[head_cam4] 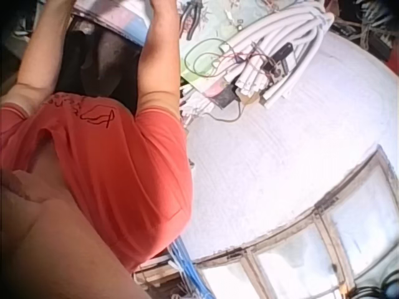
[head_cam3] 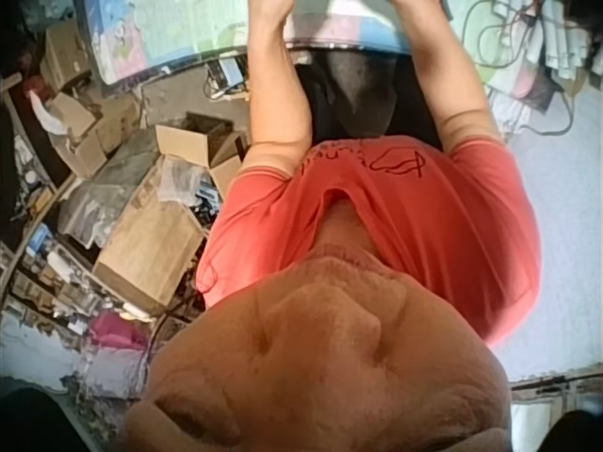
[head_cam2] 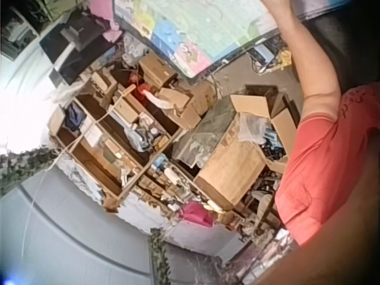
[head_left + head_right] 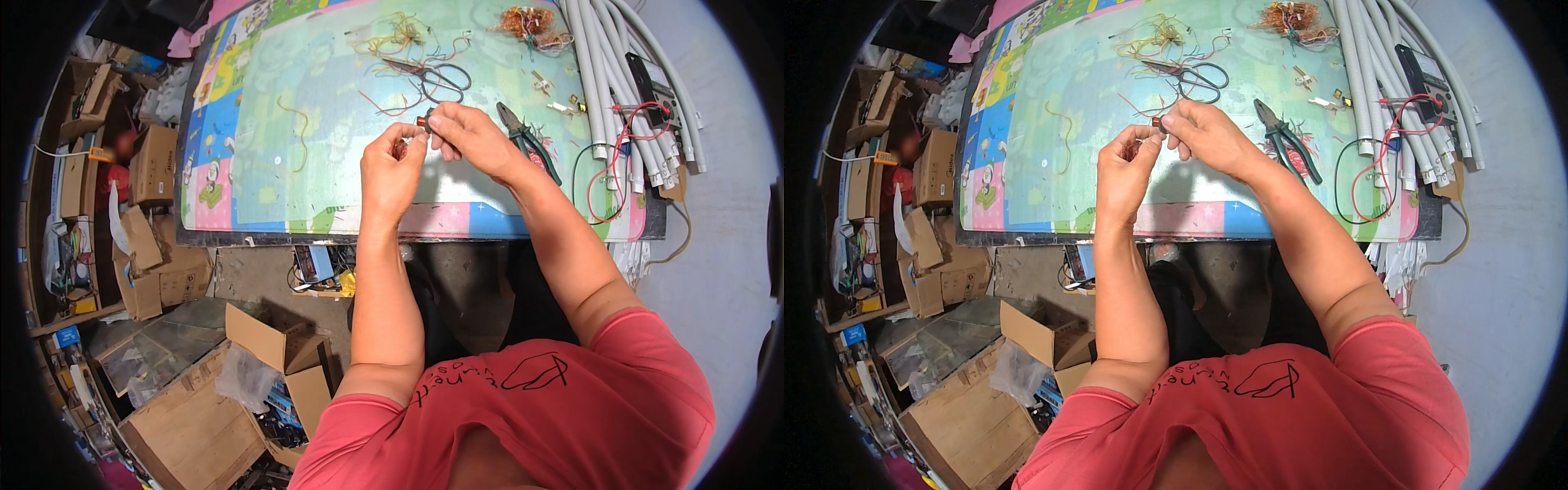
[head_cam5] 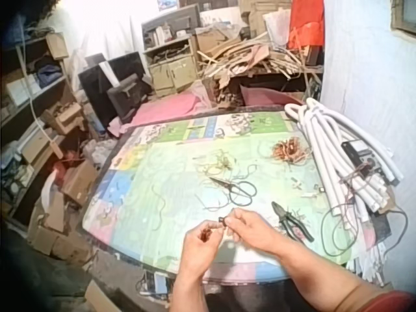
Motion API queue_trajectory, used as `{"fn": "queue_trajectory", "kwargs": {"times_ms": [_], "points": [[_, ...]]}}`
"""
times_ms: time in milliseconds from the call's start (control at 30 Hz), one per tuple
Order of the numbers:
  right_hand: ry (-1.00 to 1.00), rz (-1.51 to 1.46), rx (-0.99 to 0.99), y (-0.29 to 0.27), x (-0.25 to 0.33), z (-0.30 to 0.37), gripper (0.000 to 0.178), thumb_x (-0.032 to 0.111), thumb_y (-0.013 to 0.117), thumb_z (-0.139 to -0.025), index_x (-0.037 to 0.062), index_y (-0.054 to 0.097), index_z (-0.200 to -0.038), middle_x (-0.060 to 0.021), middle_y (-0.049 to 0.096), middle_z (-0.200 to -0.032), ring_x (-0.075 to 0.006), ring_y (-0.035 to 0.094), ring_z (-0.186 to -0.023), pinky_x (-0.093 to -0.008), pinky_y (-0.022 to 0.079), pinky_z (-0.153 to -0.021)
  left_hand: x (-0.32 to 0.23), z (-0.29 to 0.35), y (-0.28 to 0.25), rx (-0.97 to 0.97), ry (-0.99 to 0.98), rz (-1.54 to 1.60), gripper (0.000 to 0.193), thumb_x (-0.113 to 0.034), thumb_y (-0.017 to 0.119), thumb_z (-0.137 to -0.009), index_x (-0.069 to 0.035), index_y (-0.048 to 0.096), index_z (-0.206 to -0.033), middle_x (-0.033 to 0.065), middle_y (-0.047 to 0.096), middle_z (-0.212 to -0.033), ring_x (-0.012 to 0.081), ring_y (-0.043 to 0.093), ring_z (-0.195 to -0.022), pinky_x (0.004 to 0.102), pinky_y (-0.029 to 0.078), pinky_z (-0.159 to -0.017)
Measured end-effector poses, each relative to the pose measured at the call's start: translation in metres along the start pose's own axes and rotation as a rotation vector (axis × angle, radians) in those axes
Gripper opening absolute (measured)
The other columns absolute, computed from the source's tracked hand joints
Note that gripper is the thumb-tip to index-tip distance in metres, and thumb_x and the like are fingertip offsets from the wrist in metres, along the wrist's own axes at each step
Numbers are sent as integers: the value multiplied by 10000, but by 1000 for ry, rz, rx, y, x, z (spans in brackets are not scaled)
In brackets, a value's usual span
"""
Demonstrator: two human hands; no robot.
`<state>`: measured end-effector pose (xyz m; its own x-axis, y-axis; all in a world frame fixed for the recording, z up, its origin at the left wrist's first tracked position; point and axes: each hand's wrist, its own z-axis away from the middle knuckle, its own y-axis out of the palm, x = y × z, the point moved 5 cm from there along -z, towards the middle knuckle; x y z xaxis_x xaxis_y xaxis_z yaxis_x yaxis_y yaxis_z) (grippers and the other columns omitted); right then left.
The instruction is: The person twists copper wires together by hand and inserts them into a small black plastic housing. They then use scissors to trim the wire ends and pliers to adjust the connection.
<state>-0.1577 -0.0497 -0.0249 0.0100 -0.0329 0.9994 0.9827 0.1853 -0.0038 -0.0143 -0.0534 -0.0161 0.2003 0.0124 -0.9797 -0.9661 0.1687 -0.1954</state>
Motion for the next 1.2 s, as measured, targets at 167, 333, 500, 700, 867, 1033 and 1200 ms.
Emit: {"fn": "queue_trajectory", "kwargs": {"times_ms": [167,333,500,700,867,1033,1200], "points": [[167,-117,6,2,-6,2,294,303,484,-958,43,539,-834,-5,549,-738,-71,511,-630,-213,408,-546,-5,2,0,-139,5,-227,147,-152,657,-834,-6,665,-833,-61,446,-574,39,330,-522,231,266,-460],[88,-79,-12,2,-4,1,350,337,516,-934,-11,550,-935,-48,588,-728,-99,552,-610,-227,440,-512,-18,6,3,-103,17,-323,143,-145,659,-826,-3,667,-837,-58,455,-566,43,352,-523,237,290,-467],[96,-85,-95,-2,-8,-1,374,354,494,-943,-11,565,-900,-57,582,-694,-101,528,-531,-231,425,-472,-11,3,3,-46,25,-225,141,-131,652,-817,10,651,-820,-17,501,-584,64,406,-539,248,335,-491],[163,-7,219,-7,6,7,454,394,390,-967,-8,568,-854,-35,546,-600,-90,475,-475,-235,369,-426,0,-1,-11,-80,-109,21,104,-75,622,-828,25,631,-802,-2,558,-646,72,457,-594,242,391,-553],[405,209,374,-2,-18,10,506,466,399,-935,8,569,-804,-42,549,-575,-115,447,-448,-253,340,-397,-11,2,-7,-57,32,63,87,-76,618,-832,5,640,-808,-32,527,-653,51,399,-576,221,324,-516],[277,18,-102,-24,-10,-5,439,406,414,-955,15,539,-801,-35,515,-558,-86,401,-431,-248,307,-386,-5,4,-8,-26,26,7,81,-81,619,-833,-8,644,-808,-47,512,-652,37,381,-562,208,292,-492],[326,-104,355,-11,11,20,433,397,419,-956,13,560,-814,-32,520,-548,-76,397,-428,-231,306,-402,-1,0,-30,-167,-167,280,106,-124,643,-830,-20,630,-813,-60,430,-569,29,311,-465,211,224,-423]]}}
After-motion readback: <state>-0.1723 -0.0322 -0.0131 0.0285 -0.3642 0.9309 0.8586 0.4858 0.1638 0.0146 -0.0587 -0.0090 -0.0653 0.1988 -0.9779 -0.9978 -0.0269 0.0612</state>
